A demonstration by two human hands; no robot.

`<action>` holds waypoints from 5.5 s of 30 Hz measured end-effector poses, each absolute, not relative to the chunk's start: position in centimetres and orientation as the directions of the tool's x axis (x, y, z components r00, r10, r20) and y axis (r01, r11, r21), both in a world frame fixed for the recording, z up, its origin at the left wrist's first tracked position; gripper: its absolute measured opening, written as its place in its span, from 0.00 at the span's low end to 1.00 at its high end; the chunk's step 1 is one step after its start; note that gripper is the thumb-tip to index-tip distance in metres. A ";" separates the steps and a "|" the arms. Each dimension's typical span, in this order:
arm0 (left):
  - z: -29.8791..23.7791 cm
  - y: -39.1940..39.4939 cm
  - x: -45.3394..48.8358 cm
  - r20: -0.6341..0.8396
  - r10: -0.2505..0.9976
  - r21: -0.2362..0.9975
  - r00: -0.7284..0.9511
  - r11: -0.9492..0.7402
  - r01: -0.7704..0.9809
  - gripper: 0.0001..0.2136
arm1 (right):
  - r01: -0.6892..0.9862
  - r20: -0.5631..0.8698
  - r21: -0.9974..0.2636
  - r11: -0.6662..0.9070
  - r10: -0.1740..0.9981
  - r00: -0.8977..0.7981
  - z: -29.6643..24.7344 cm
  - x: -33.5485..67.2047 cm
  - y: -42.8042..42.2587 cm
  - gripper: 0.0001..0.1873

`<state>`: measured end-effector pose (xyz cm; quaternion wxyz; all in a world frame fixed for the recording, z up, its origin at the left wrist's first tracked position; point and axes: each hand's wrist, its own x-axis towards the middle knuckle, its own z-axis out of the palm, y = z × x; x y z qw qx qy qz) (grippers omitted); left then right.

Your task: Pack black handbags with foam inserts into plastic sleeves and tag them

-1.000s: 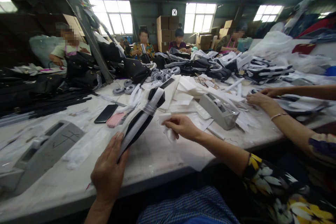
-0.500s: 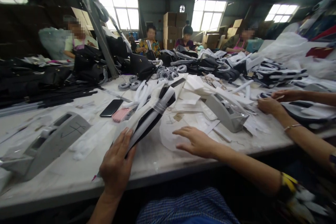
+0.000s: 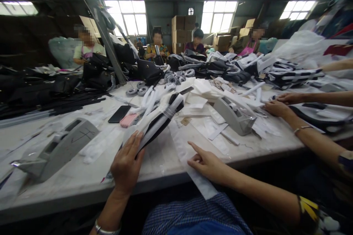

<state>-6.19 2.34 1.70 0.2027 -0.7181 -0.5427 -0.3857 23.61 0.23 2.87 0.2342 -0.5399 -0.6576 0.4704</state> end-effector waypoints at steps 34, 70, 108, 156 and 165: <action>-1.2 -1.7 -0.5 0.686 0.492 -0.087 0.536 -0.676 0.732 0.20 | 0.442 0.466 -0.403 0.801 0.595 -0.654 4.4 23.3 1.3 0.16; -0.4 -0.1 0.7 0.741 0.559 0.138 0.372 -0.669 0.730 0.17 | 0.867 -0.080 -0.242 0.435 0.882 -0.464 8.4 16.4 22.0 0.17; 0.2 -2.9 3.1 0.707 0.595 0.214 0.382 -0.695 0.687 0.14 | -0.232 0.193 -0.966 0.113 0.915 -0.354 10.2 15.6 17.8 0.20; -2.0 -2.5 3.2 0.770 0.558 0.189 0.309 -0.662 0.725 0.18 | 0.432 0.561 -0.290 0.854 0.517 -0.646 6.2 23.2 6.6 0.15; -2.8 -2.3 2.9 0.787 0.529 0.181 0.316 -0.689 0.702 0.17 | 0.561 0.003 -0.207 0.801 0.574 -0.819 5.7 17.2 13.3 0.11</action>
